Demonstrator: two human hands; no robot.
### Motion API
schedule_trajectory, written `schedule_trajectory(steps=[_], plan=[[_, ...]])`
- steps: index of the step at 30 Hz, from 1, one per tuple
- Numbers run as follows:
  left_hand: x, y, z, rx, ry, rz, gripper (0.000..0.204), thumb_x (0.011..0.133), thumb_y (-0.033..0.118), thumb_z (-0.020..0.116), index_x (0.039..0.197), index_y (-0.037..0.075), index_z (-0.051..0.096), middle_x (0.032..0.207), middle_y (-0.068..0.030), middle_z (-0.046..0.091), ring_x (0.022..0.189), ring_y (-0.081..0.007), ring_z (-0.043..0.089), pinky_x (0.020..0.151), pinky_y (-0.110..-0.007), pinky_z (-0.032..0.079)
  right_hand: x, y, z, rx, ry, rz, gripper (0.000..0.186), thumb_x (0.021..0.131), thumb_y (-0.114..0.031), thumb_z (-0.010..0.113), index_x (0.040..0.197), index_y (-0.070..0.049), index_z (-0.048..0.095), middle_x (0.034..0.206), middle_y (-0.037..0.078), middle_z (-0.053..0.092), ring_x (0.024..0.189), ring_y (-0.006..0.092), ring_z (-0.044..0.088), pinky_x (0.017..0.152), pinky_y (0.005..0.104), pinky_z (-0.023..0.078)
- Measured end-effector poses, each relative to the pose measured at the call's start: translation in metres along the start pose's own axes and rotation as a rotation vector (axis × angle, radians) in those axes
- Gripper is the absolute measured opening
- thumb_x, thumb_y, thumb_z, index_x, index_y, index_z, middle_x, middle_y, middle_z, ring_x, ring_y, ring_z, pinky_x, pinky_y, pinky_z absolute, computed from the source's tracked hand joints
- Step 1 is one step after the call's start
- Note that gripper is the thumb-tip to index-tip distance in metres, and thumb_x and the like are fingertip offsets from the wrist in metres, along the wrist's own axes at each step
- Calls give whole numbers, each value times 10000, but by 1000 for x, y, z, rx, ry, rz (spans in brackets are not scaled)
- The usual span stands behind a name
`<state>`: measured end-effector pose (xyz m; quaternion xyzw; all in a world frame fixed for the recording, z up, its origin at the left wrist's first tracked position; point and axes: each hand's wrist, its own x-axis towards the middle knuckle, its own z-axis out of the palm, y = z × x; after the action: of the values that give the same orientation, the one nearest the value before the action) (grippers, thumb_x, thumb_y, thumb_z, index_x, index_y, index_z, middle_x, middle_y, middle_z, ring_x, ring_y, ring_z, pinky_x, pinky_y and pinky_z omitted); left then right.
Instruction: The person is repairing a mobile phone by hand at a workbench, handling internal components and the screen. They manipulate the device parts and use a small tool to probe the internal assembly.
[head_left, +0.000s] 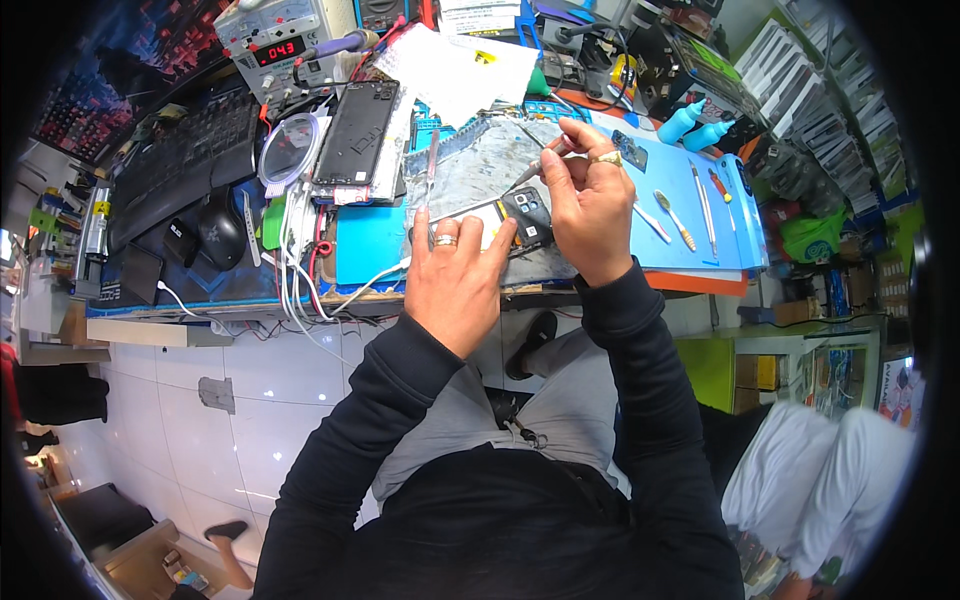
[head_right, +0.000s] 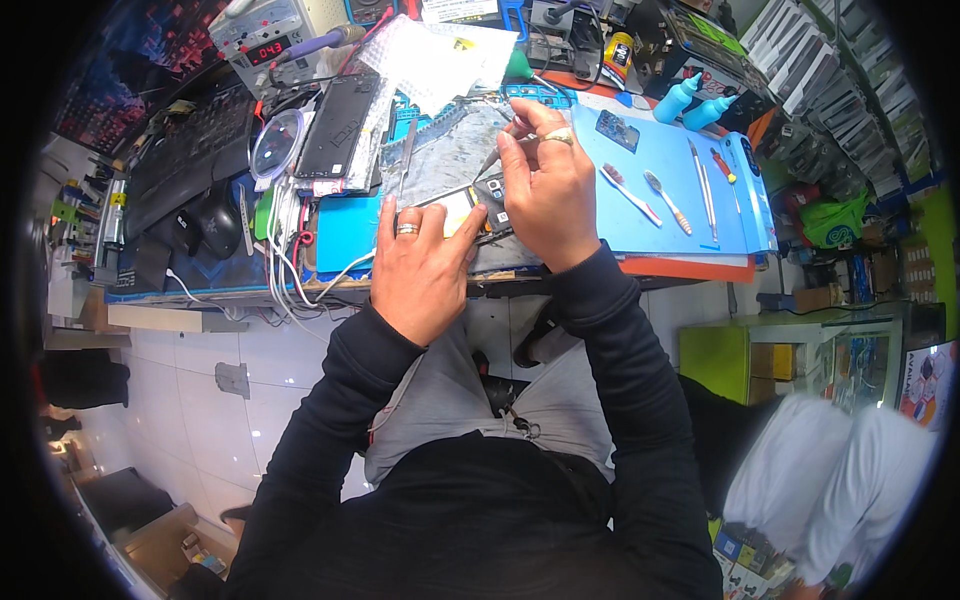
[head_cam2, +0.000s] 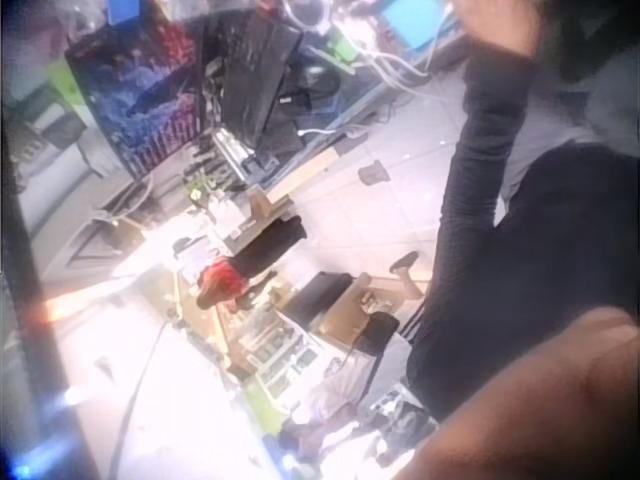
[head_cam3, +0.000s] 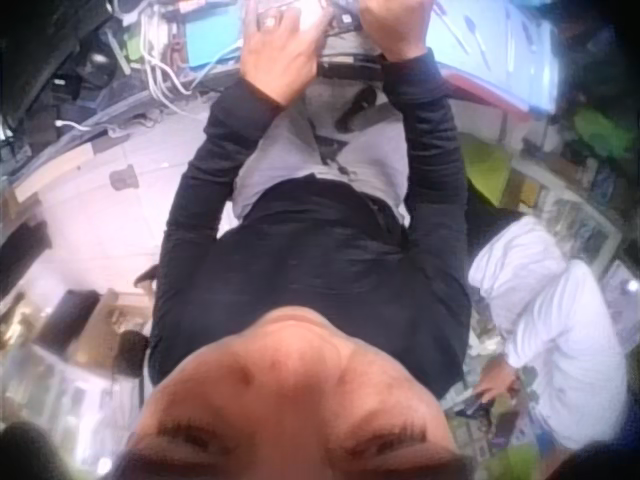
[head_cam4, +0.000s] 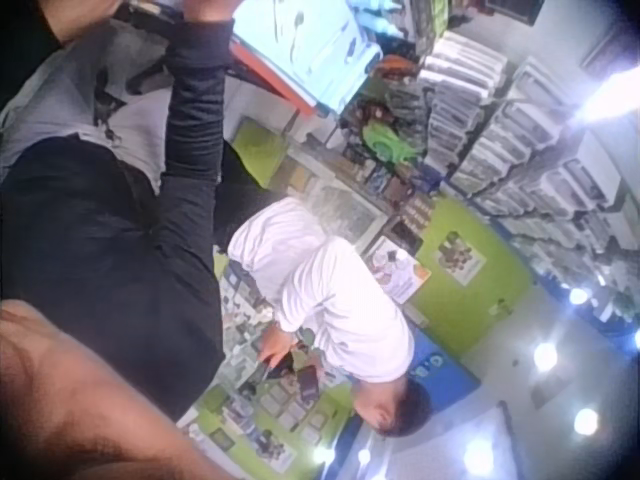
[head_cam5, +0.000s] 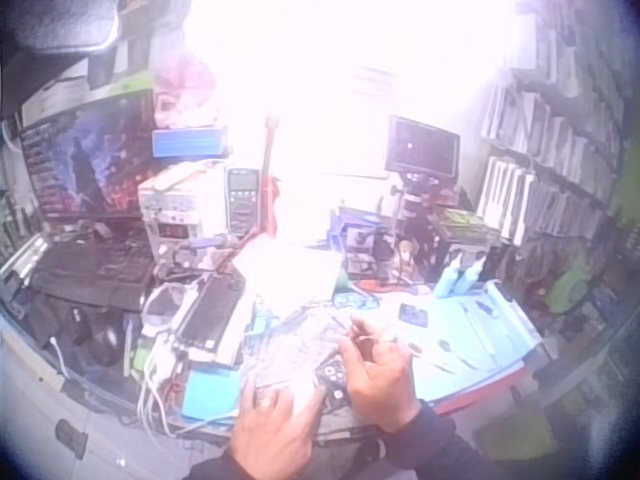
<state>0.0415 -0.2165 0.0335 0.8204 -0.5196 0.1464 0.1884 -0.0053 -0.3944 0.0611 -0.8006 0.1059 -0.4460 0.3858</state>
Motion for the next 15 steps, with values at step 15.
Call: schedule_trajectory(steps=[15], plan=[[0, 0, -2, -19, -13, -4, 449, 915, 188, 667, 1363, 170, 653, 1093, -115, 587, 1102, -305, 563, 1157, -591, 321, 0, -1, 1, -49, -35, 7, 305, 945, -8, 683, 1242, 41, 631, 1109, 173, 692, 865, 228, 733, 737, 331, 591]])
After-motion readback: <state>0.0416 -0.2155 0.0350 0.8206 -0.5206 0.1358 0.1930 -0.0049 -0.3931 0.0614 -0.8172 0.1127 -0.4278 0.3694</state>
